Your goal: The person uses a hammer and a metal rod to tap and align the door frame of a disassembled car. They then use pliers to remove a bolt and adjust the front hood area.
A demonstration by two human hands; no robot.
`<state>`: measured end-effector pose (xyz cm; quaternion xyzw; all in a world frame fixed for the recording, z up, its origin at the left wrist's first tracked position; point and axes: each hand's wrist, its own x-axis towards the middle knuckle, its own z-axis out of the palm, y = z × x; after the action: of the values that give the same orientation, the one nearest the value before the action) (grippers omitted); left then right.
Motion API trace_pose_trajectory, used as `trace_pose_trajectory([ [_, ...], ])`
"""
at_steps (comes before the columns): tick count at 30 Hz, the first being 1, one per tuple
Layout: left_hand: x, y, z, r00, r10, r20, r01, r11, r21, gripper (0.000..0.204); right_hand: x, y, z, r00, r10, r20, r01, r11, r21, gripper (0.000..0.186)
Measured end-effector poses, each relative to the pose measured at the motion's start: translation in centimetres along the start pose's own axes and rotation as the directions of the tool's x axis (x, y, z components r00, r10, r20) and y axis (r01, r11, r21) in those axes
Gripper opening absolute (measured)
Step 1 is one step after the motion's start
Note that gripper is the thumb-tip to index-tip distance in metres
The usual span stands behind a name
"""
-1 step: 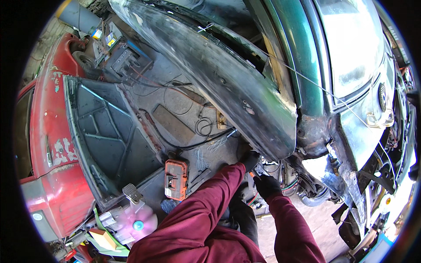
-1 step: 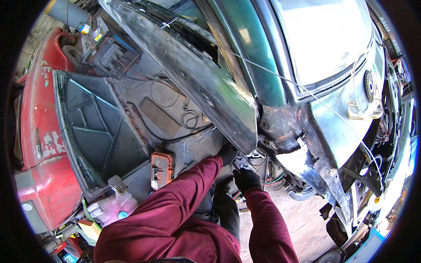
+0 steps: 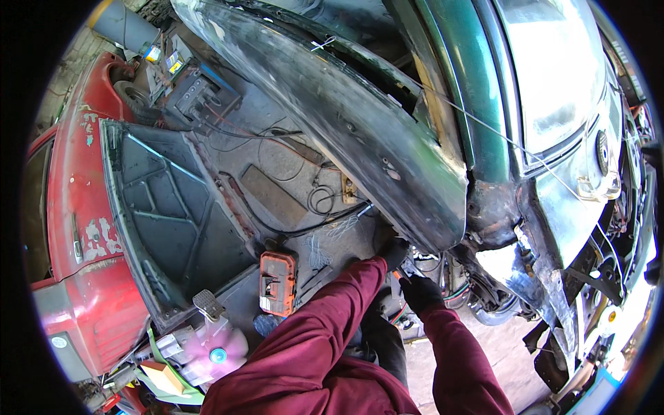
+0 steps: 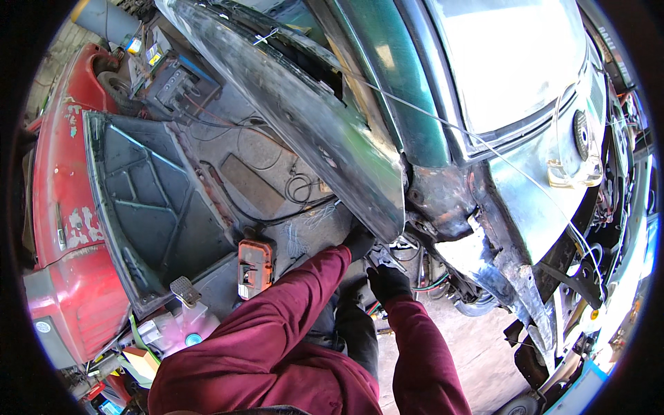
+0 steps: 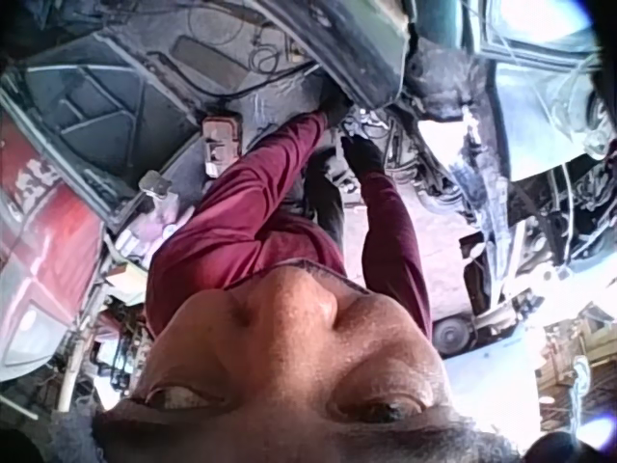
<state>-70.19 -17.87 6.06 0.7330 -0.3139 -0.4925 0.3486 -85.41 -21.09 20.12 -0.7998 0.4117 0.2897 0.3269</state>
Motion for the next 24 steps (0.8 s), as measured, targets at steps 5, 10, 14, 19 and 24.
trace_pose_trajectory([
  [5, 0.7, -0.2, 0.6, 0.992, 0.032, -0.122, -0.040, 0.997, -0.065, 0.035, 0.3, 0.1, 0.0, 0.997, -0.025, -0.070, 0.026, 1.000, 0.011, 0.058],
  [10, 0.3, 0.2, 0.8, 0.990, -0.051, -0.128, 0.044, 0.997, -0.056, 0.035, 0.8, 0.9, 0.6, 0.999, -0.035, -0.012, 0.035, 0.999, 0.011, 0.057],
  [14, -0.5, 1.7, -0.1, 0.992, -0.084, -0.099, 0.078, 0.995, -0.065, 0.037, 1.0, 0.9, 0.5, 0.999, -0.046, -0.020, 0.047, 0.998, 0.035, 0.056],
  [19, -0.5, 2.2, -1.0, 0.995, -0.098, -0.034, 0.100, 0.992, 0.078, 0.042, 1.0, 0.8, 0.5, 0.999, -0.031, -0.039, 0.029, 0.999, -0.042, 0.054],
  [24, -3.6, -1.3, -0.5, 0.980, -0.188, 0.064, 0.166, 0.953, 0.254, 0.046, 0.2, 0.7, 2.4, 0.979, -0.203, 0.037, 0.206, 0.951, -0.231, 0.049],
])
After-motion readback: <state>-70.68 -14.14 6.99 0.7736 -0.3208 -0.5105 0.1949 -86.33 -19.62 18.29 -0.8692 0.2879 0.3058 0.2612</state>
